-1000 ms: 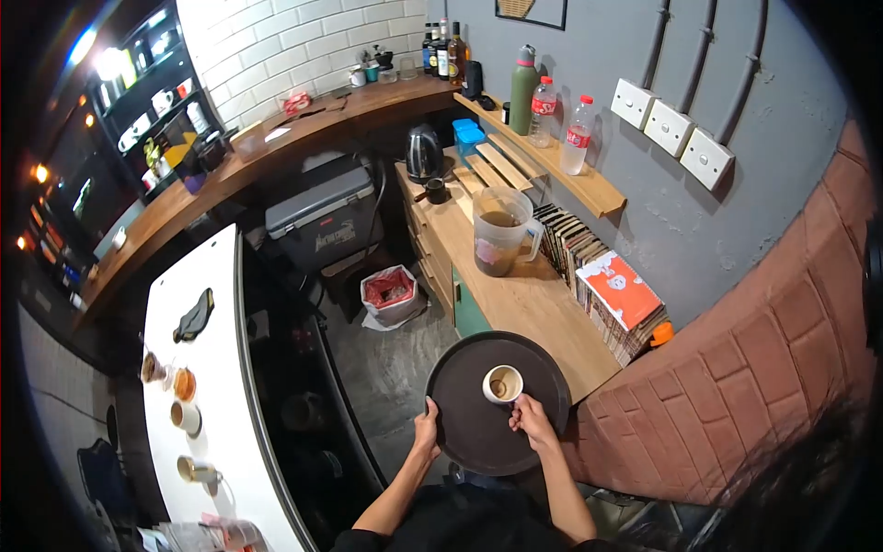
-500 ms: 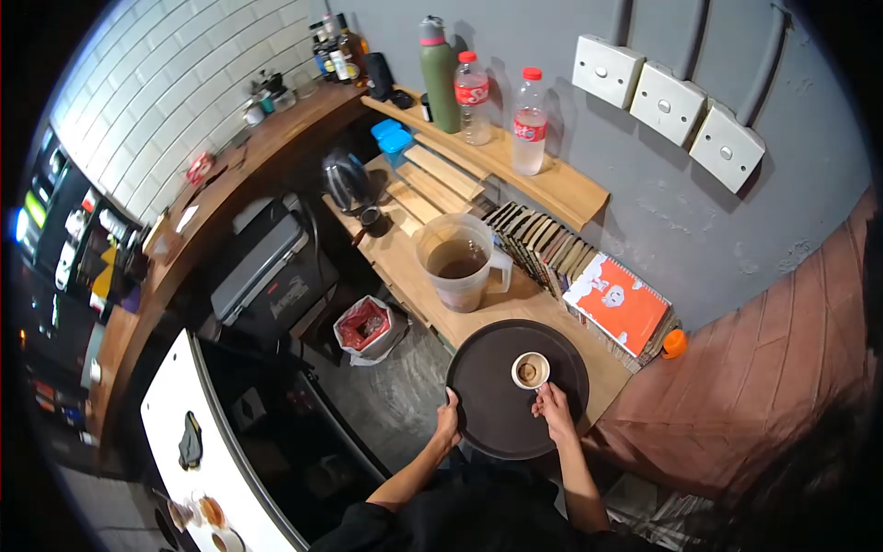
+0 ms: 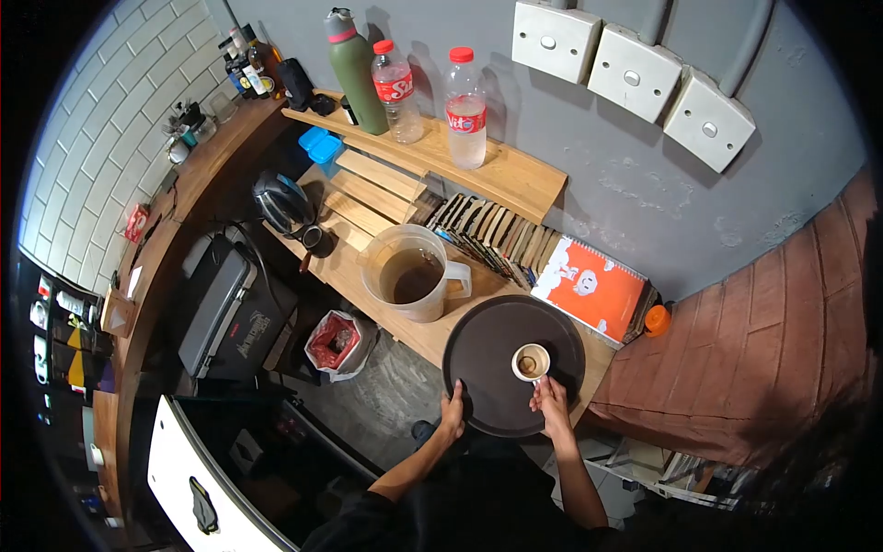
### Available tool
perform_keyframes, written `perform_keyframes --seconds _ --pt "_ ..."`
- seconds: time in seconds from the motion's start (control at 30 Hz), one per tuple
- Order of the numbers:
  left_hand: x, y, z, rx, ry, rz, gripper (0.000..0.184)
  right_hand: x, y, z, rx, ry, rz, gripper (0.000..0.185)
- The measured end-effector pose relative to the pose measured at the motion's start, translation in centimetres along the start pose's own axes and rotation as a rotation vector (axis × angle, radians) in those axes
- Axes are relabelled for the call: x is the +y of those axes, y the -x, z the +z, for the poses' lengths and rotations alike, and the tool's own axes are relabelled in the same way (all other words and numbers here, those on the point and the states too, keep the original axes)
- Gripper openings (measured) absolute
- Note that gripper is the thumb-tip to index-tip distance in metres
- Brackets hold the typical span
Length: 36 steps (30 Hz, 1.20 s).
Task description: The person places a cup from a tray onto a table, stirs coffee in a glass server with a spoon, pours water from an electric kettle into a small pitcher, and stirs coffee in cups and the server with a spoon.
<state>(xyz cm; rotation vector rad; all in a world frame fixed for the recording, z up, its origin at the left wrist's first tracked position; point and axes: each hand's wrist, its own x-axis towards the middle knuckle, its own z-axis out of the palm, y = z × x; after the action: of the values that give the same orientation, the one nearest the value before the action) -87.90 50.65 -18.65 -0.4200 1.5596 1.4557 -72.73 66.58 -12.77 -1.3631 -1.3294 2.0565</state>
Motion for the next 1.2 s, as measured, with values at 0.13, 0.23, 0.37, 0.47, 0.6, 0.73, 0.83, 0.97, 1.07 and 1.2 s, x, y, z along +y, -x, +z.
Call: perform_keyframes --seconds 0.13,0.23,0.37,0.47,0.6,0.73,0.83,0.97,1.07,1.2 --pt "0.6 0.0 -1.3 0.031 -0.151 -0.059 0.11 -0.3 -0.1 1.7 -0.087 -0.005 0.042 0.036" --pt "2.4 1.1 -2.7 -0.014 -0.128 0.006 0.095 -0.8 -0.5 3.8 -0.233 0.042 0.104 0.036" --pt "2.1 0.5 -8.1 0.119 -0.268 0.217 0.081 -2.5 0.0 8.4 -0.488 0.213 0.074 0.035" --pt "4.8 5.5 -11.1 0.209 0.066 0.333 0.068 -2.6 0.9 13.2 -0.701 0.273 0.036 0.034" --pt "5.5 11.7 -17.4 0.185 0.343 0.337 0.046 -1.6 4.0 20.9 -0.986 0.34 0.055 0.033" --pt "1.9 18.3 -22.5 0.325 0.524 0.468 0.038 0.9 10.2 28.3 -1.221 0.423 0.114 0.033" --pt "-2.2 23.8 -25.2 0.414 0.614 0.578 0.037 4.1 16.1 32.0 -1.406 0.501 0.147 0.034" --pt "-8.5 31.0 -28.5 0.606 0.712 0.691 0.042 8.0 25.8 35.2 -1.657 0.607 0.184 0.035" --pt "-13.4 34.8 -30.7 0.729 0.715 0.862 0.045 11.2 32.7 35.7 -1.781 0.647 0.247 0.035" --pt "-17.6 40.2 -31.9 0.97 0.786 0.851 0.047 16.1 39.7 35.8 -1.971 0.683 0.256 0.037"
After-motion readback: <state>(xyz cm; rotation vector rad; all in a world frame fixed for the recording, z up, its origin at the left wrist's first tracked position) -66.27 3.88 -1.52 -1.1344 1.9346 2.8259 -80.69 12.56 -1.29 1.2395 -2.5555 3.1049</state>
